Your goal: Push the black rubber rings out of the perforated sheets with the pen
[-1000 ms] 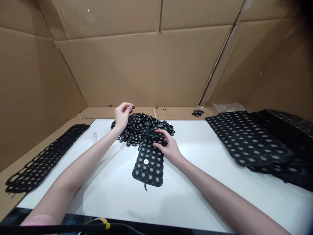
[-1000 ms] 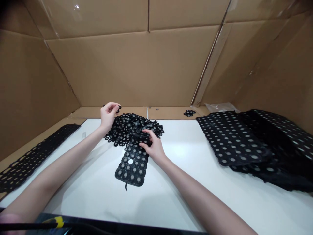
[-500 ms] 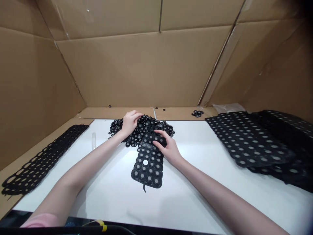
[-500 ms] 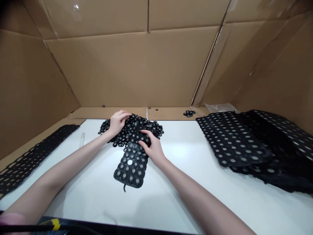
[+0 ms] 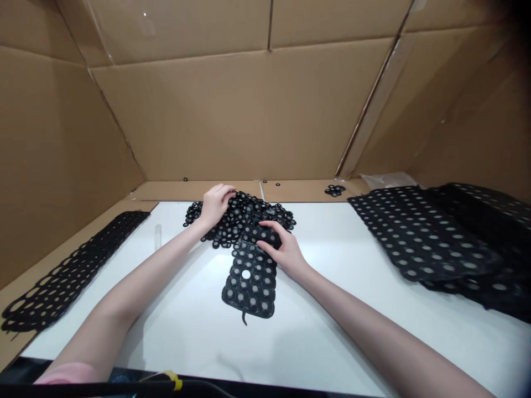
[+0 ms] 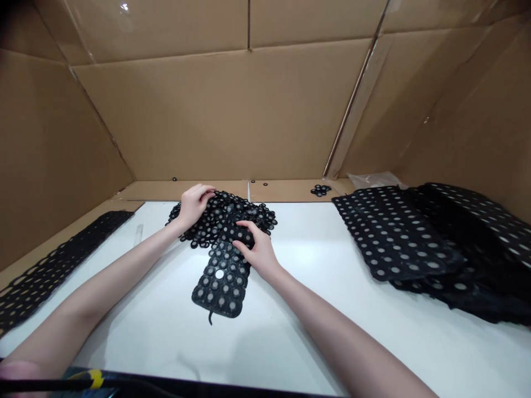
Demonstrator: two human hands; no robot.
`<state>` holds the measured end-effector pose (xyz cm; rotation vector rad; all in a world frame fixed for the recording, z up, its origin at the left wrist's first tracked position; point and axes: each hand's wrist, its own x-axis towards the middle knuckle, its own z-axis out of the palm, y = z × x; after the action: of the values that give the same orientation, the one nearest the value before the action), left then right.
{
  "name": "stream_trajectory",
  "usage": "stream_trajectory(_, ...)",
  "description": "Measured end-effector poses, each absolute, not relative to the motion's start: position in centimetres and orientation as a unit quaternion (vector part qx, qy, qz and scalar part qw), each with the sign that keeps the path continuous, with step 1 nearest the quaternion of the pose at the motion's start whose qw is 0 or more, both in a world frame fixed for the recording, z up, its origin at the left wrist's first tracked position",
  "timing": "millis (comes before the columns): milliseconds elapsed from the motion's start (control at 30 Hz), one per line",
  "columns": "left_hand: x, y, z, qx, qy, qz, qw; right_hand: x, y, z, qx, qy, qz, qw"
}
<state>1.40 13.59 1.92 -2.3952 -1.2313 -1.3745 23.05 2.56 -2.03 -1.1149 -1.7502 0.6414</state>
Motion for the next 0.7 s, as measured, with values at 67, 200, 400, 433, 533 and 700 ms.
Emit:
stream_trajectory(67, 1.7, 13.4, 2.1, -0.783, -0.401, -0.474, 0.035, 23.1, 2.6, -2.2, -0.451, -0.716, 0.254, 0.467)
stream_trajectory(200, 2.2, 13.2, 2.0, -0.795, -0.378, -0.473, -0.028, 23.1, 2.7, -2.2, -0.449, -0.719, 0.250, 0.468)
stream_trajectory(400, 2.4, 12.9, 1.5, -0.805, -0.371, -0.459, -0.058, 23.1, 2.7, -2.1, -0.450, -0.714, 0.261, 0.469)
stream_trajectory(433, 2.4, 12.8, 1.5, -0.809, -0.373, -0.452, -0.040, 23.1, 2.7, -2.2, -0.450, -0.713, 0.261, 0.470)
stream_trajectory(533, 2.4, 12.6, 1.6, -0.811, -0.376, -0.449, 0.002, 23.1, 2.8, -2.3, -0.451, -0.710, 0.261, 0.474)
stream_trajectory(700, 2.8, 11.5, 1.9, -0.809, -0.364, -0.460, 0.030, 23.1, 2.9, -2.3, -0.472, -0.687, 0.264, 0.486)
